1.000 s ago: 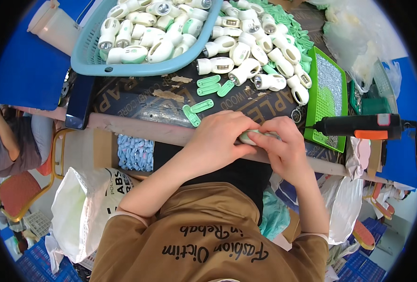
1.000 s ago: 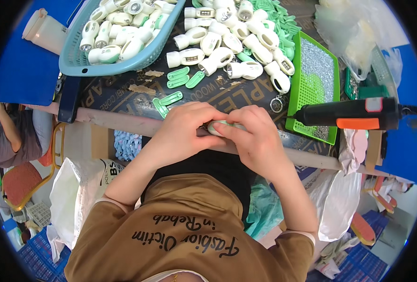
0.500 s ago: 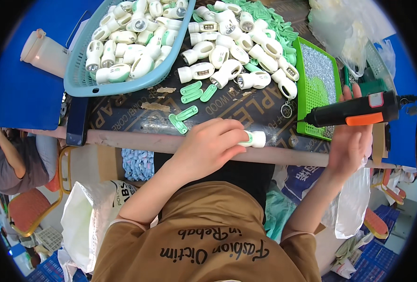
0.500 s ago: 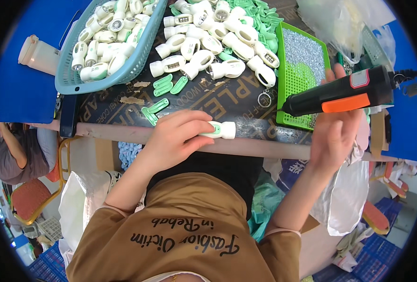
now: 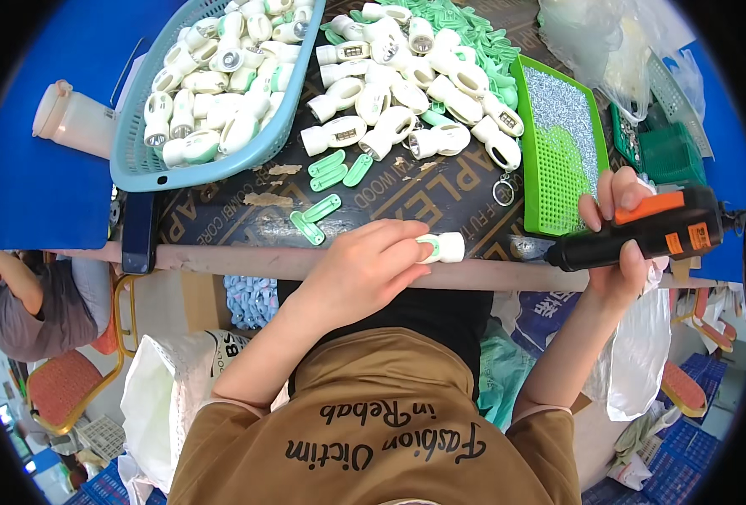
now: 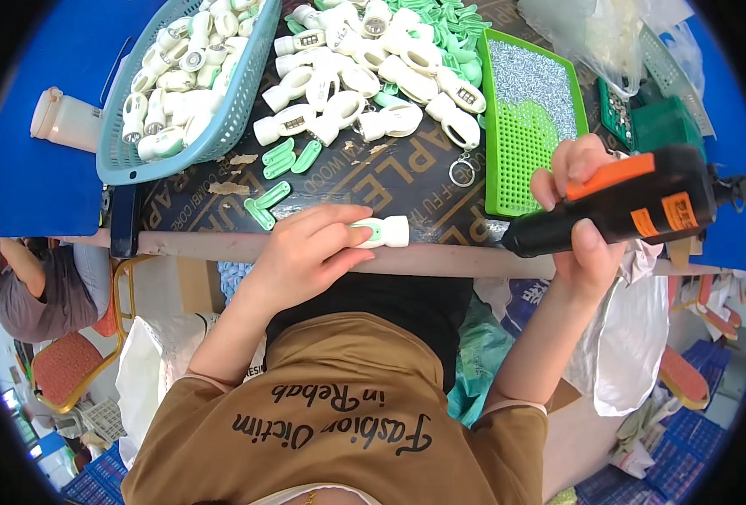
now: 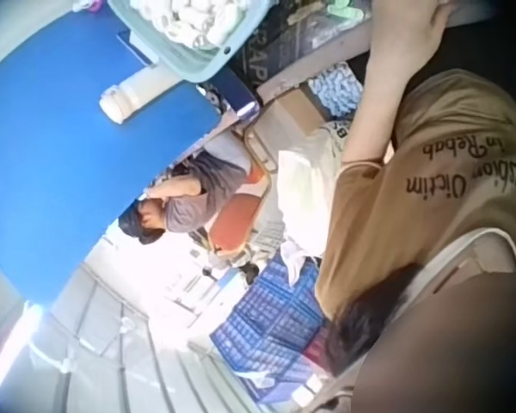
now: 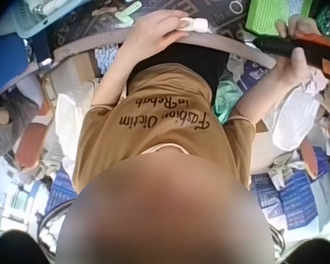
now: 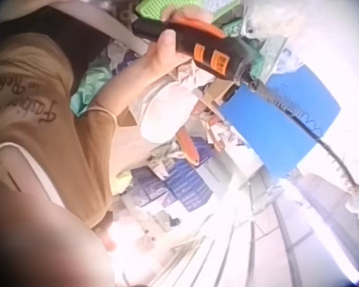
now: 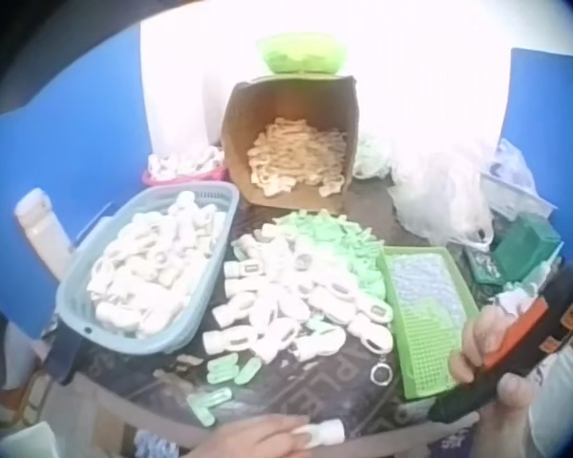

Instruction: Assembling and testing small plastic LED flashlights at a factory workbench.

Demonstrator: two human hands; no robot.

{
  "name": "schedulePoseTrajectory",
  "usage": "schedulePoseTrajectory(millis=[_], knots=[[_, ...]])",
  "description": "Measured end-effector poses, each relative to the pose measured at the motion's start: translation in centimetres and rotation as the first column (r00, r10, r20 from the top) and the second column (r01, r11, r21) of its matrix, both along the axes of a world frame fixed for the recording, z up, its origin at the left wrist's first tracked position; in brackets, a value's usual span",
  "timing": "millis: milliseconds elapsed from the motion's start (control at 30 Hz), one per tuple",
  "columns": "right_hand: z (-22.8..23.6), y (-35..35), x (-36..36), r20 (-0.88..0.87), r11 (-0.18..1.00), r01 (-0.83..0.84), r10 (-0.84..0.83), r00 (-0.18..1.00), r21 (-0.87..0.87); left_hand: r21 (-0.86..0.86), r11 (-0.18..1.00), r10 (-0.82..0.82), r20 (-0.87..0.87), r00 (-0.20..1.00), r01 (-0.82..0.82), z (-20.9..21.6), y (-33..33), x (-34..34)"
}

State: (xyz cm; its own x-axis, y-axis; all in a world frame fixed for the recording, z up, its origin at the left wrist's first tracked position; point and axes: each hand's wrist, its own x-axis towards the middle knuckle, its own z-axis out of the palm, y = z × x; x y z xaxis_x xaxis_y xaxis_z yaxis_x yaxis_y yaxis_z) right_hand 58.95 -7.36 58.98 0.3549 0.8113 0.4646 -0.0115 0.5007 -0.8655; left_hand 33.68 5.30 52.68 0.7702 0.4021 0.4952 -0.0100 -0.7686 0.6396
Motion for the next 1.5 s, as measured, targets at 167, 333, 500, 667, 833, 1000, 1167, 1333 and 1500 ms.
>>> schedulePoseTrajectory(millis=[167, 333, 500, 667, 833, 1000, 1167, 1333, 1500], knots=[[1.6, -0.7, -2.5, -0.027, 0.996, 0.092, -0.093, 0.995, -0.011, 0.011, 0.997, -0.080, -0.045, 0.996, 0.080, 0.0, 0.3, -0.1], [4.1, -2.9, -1.2, -0.038, 0.981, 0.145, -0.142, 0.989, 0.125, -0.005, 0.996, -0.086, -0.027, 0.996, 0.086, 0.0, 0.1, -0.3], [1.8, -1.1, -0.9, -0.103, 0.909, 0.364, -0.350, 0.931, 0.203, 0.000, 0.998, -0.062, -0.018, 0.998, 0.062, 0.0, 0.1, -0.1], [0.1, 0.2, -0.8, -0.013, 0.922, 0.351, -0.354, 0.935, 0.165, -0.003, 1.000, -0.027, -0.033, 0.999, 0.027, 0.3, -0.1, 0.1], [-0.1, 0.6, -2.6, -0.060, 0.865, 0.494, -0.490, 0.870, 0.094, -0.002, 1.000, -0.022, -0.040, 0.999, 0.021, 0.3, -0.2, 0.1], [0.3, 1.0, -2.6, -0.036, 0.877, 0.471, -0.470, 0.882, 0.097, -0.029, 0.999, -0.034, -0.030, 0.999, 0.033, 0.4, 0.0, 0.1], [-0.3, 0.8, -2.1, 0.065, 0.904, 0.426, -0.428, 0.901, 0.039, -0.039, 0.999, -0.027, -0.028, 0.999, 0.026, 0.3, 0.1, 0.2], [-0.6, 0.9, -1.8, 0.003, 0.888, 0.449, -0.451, 0.892, 0.099, -0.019, 1.000, -0.018, -0.012, 1.000, 0.017, 0.2, 0.0, 0.4], [-0.5, 0.8, -1.9, 0.083, 0.880, 0.472, -0.475, 0.876, 0.050, -0.021, 1.000, -0.012, -0.023, 1.000, 0.011, 0.3, 0.0, 0.3]])
